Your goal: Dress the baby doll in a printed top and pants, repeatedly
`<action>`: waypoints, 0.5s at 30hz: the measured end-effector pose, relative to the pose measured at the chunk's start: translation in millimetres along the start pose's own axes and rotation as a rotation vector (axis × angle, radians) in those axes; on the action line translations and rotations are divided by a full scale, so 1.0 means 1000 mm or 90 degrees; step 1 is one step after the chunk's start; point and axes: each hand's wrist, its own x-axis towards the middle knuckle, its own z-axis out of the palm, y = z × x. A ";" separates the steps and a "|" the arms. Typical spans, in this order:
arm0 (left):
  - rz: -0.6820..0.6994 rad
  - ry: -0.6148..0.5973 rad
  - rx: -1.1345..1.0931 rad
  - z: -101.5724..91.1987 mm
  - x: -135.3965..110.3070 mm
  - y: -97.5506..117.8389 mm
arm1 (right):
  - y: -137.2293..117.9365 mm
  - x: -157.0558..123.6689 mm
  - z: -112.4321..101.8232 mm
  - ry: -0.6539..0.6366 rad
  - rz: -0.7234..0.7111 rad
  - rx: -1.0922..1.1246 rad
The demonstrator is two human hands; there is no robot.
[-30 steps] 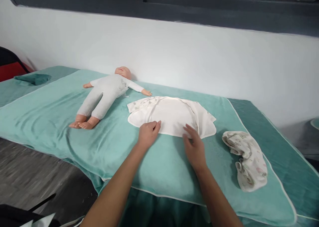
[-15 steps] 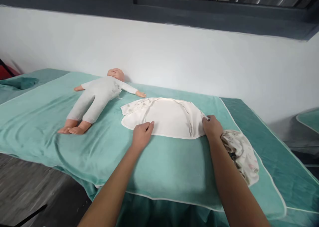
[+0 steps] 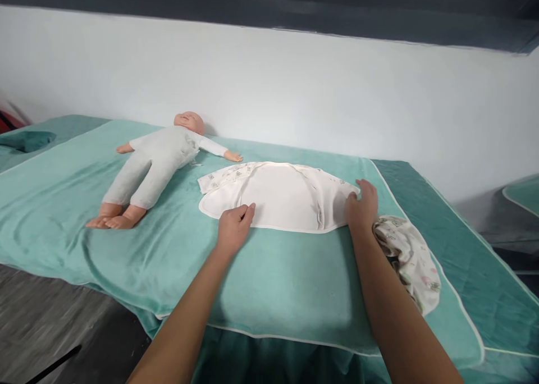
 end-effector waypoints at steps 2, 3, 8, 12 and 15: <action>-0.001 -0.004 -0.002 0.000 0.000 0.000 | -0.009 -0.003 0.001 -0.116 -0.020 -0.035; -0.001 -0.005 -0.002 0.000 -0.001 0.000 | -0.012 -0.005 0.002 -0.172 -0.020 -0.065; 0.006 -0.005 -0.004 0.001 0.000 -0.001 | -0.024 -0.010 0.002 -0.245 -0.010 -0.193; 0.001 -0.004 -0.004 0.000 0.000 -0.001 | -0.028 -0.013 -0.003 -0.195 -0.041 -0.145; -0.003 -0.005 -0.006 0.000 0.000 0.000 | -0.032 -0.014 -0.008 -0.088 -0.092 -0.029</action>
